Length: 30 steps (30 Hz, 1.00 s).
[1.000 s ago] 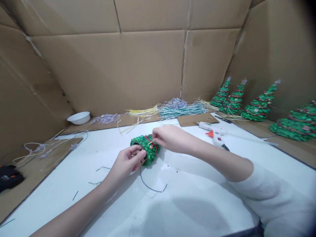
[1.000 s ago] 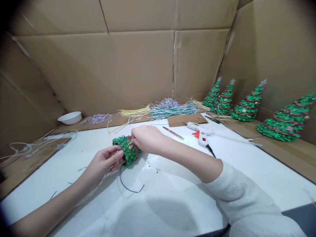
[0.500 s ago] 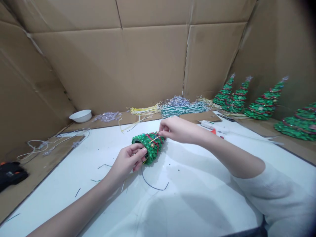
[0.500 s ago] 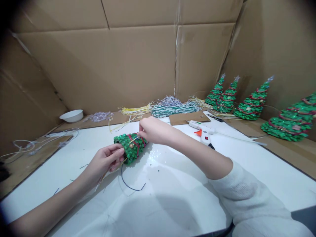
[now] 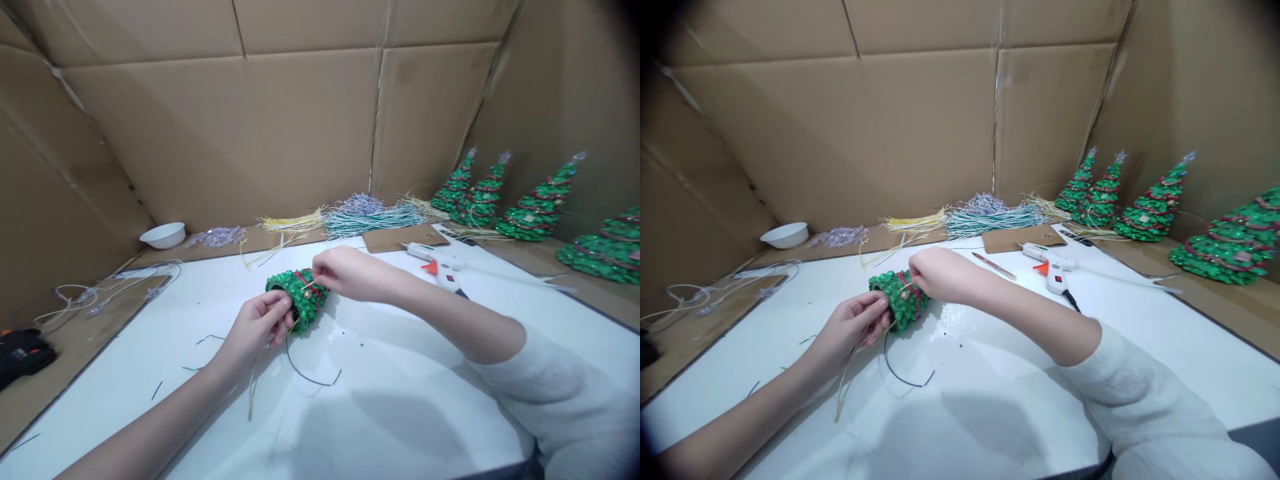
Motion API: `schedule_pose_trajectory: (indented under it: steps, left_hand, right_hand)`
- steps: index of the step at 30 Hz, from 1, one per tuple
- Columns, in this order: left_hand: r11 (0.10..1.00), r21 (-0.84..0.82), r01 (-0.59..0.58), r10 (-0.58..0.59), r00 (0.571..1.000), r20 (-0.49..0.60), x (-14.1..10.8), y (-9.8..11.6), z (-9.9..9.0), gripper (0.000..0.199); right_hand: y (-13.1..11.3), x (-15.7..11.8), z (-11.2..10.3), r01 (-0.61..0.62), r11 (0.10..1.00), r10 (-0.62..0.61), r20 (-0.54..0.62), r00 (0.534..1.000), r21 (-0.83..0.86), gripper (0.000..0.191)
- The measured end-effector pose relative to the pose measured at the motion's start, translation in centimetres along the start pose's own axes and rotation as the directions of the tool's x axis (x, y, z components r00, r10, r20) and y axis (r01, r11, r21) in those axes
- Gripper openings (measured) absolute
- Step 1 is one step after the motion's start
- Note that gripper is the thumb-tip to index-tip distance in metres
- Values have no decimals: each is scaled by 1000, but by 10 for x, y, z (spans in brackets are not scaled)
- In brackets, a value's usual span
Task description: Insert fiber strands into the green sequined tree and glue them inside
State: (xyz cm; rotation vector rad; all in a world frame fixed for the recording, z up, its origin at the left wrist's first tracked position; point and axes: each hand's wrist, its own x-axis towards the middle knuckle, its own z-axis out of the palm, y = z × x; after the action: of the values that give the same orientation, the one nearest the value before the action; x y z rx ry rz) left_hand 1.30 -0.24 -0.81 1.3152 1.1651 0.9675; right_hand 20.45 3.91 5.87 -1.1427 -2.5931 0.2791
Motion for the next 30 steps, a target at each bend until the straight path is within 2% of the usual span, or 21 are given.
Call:
schedule_pose_trajectory:
  steps: [3, 8, 12, 17, 19, 22, 25, 30]
  left_hand:
    - [1000, -17, -4, 4, 1000, -23, 1, -1, 0, 28]
    - [999, -33, -15, 14, 1000, -25, 1, -3, 0, 25]
    - [1000, 13, -25, 26, 998, -52, 0, -3, 0, 26]
    - [969, 247, -14, 40, 994, -100, -6, 8, -6, 25]
    - [913, 406, -45, 100, 988, -116, -9, 17, -10, 24]
    - [798, 597, -84, 203, 970, -134, -12, 27, -15, 21]
    - [762, 642, -85, 214, 969, -126, -13, 28, -16, 22]
    - [792, 602, -101, 199, 975, -98, -10, 21, -15, 24]
  right_hand:
    - [-3, 2, 5, 49, 999, -50, -36, 998, -25, 14]
    - [0, 1, 2, 48, 999, -49, 33, 998, 19, 10]
    - [2, 1, 0, 111, 993, -110, -33, 993, 49, 9]
    - [1, 5, 4, 138, 970, -119, -106, 987, 200, 7]
    - [2, 6, 5, 127, 962, -106, -100, 989, 241, 8]
    - [4, 6, 4, 149, 971, -138, -74, 988, 188, 10]
    - [7, 5, 4, 194, 975, -188, -66, 980, 109, 9]
    - [7, 4, 5, 278, 957, -273, -72, 959, 80, 8]
